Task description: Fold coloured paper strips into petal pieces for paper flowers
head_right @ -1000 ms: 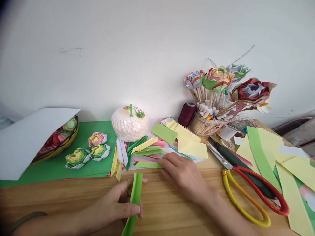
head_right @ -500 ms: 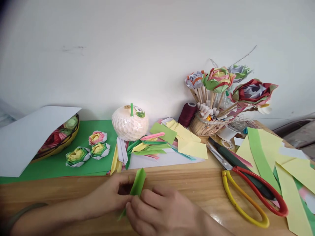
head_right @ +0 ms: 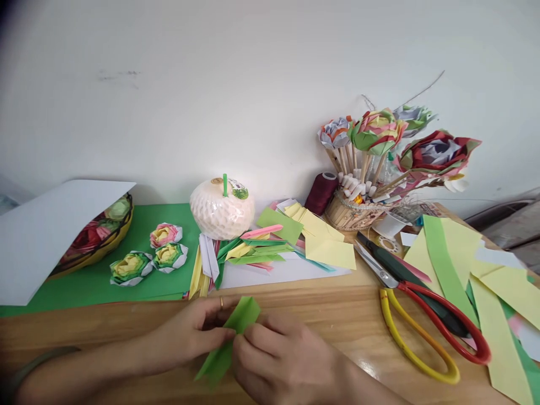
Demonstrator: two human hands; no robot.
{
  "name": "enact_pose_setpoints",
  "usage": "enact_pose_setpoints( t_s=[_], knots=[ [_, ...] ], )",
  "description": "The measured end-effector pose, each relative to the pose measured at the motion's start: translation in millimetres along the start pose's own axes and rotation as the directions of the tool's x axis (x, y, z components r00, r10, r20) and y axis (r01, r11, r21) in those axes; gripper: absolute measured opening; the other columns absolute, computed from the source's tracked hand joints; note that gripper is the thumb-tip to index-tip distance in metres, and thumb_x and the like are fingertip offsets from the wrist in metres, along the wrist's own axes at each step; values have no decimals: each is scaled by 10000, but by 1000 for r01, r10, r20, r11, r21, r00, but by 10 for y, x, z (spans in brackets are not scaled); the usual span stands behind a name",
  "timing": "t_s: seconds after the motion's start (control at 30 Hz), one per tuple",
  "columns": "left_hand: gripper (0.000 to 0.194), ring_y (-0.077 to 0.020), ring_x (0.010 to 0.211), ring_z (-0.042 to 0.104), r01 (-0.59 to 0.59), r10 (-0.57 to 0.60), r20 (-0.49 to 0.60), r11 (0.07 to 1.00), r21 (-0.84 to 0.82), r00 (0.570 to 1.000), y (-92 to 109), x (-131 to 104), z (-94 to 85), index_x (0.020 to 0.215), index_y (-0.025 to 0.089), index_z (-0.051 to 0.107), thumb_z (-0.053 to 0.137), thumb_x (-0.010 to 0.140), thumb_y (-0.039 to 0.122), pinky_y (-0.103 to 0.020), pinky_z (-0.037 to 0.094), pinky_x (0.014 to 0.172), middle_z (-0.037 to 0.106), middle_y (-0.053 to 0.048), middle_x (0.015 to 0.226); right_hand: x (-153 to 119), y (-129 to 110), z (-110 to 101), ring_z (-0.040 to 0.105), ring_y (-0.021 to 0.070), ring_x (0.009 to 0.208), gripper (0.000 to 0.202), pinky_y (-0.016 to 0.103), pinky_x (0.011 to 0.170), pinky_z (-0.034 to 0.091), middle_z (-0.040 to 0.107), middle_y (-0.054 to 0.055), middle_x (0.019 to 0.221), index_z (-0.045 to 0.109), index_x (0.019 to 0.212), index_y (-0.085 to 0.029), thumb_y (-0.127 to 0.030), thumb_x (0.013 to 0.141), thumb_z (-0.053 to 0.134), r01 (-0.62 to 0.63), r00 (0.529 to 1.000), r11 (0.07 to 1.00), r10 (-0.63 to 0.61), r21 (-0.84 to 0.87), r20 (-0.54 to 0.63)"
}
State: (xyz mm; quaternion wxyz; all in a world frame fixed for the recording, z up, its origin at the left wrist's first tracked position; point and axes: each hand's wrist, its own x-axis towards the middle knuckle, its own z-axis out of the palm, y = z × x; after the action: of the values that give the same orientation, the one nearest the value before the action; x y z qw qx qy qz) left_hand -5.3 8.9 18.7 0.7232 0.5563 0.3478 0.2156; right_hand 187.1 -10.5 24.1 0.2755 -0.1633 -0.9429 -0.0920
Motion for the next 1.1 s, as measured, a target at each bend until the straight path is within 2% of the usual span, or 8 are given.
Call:
enact_pose_setpoints(
  t_s=[0.1, 0.2, 0.3, 0.4, 0.47, 0.7, 0.9, 1.1],
  knots=[
    [570, -231, 972, 608, -32, 70, -158, 972, 231, 985, -68, -28, -7, 1305, 213, 500, 590, 744, 173, -326, 492, 819, 632, -71, 1135, -8, 21, 24, 468, 128, 578, 381, 300, 491, 318, 586, 7, 663, 593, 686, -155, -98, 960, 335, -62, 996, 998, 61, 14, 62],
    [501, -239, 996, 594, -187, 372, -179, 757, 626, 911, -118, -52, -31, 1254, 248, 551, 560, 767, 129, -364, 469, 884, 608, -77, 1192, -51, 104, 15, 445, 147, 599, 426, 310, 510, 283, 549, 8, 660, 544, 660, -165, -133, 993, 280, -118, 975, 993, 113, 14, 189],
    [219, -228, 888, 614, -289, 488, 14, 495, 819, 873, -138, -50, -62, 1024, 207, 661, 485, 897, 179, -340, 486, 790, 675, -84, 970, -130, 214, -20, 447, 161, 652, 396, 307, 552, 302, 560, 20, 722, 538, 713, -164, -181, 1007, 272, -174, 938, 984, 156, 32, 309],
    [287, -233, 888, 605, -382, 453, 249, 231, 895, 856, -149, -24, -98, 915, 181, 682, 399, 957, 159, -342, 473, 773, 692, -90, 883, -193, 304, -61, 441, 170, 678, 378, 308, 570, 305, 555, 28, 738, 527, 723, -162, -181, 1004, 274, -213, 915, 977, 190, 25, 355],
    [318, -242, 928, 596, -400, 453, 312, 111, 910, 835, -158, -10, -112, 928, 163, 683, 371, 959, 109, -364, 459, 818, 696, -101, 906, -201, 325, -80, 439, 174, 684, 382, 309, 574, 302, 552, 32, 738, 524, 717, -163, -170, 1000, 268, -224, 910, 974, 205, 13, 360],
    [267, -225, 810, 608, -442, 500, 373, 20, 897, 781, -193, -21, -77, 911, 126, 674, 416, 939, 64, -347, 497, 709, 685, -105, 833, -124, 139, -7, 404, 159, 618, 294, 322, 549, 248, 534, 8, 684, 527, 713, -175, -166, 966, 378, -222, 938, 974, 203, 37, 282],
    [282, -187, 745, 586, -456, 689, 433, -165, 874, 581, -168, 1, -75, 821, 86, 651, 399, 943, 57, -292, 519, 615, 648, -70, 733, -128, 95, 29, 455, 152, 693, 193, 282, 583, 311, 547, 13, 743, 525, 746, -177, -190, 930, 469, -457, 861, 861, 367, 223, 351],
    [348, -175, 703, 577, -463, 677, 448, -176, 869, 584, -160, -21, -76, 776, 85, 636, 335, 946, 43, -271, 501, 562, 632, -77, 716, -113, 79, 30, 490, 151, 711, 149, 260, 603, 364, 551, 20, 784, 505, 781, -185, -160, 918, 453, -620, 773, 716, 487, 320, 407]
  ],
)
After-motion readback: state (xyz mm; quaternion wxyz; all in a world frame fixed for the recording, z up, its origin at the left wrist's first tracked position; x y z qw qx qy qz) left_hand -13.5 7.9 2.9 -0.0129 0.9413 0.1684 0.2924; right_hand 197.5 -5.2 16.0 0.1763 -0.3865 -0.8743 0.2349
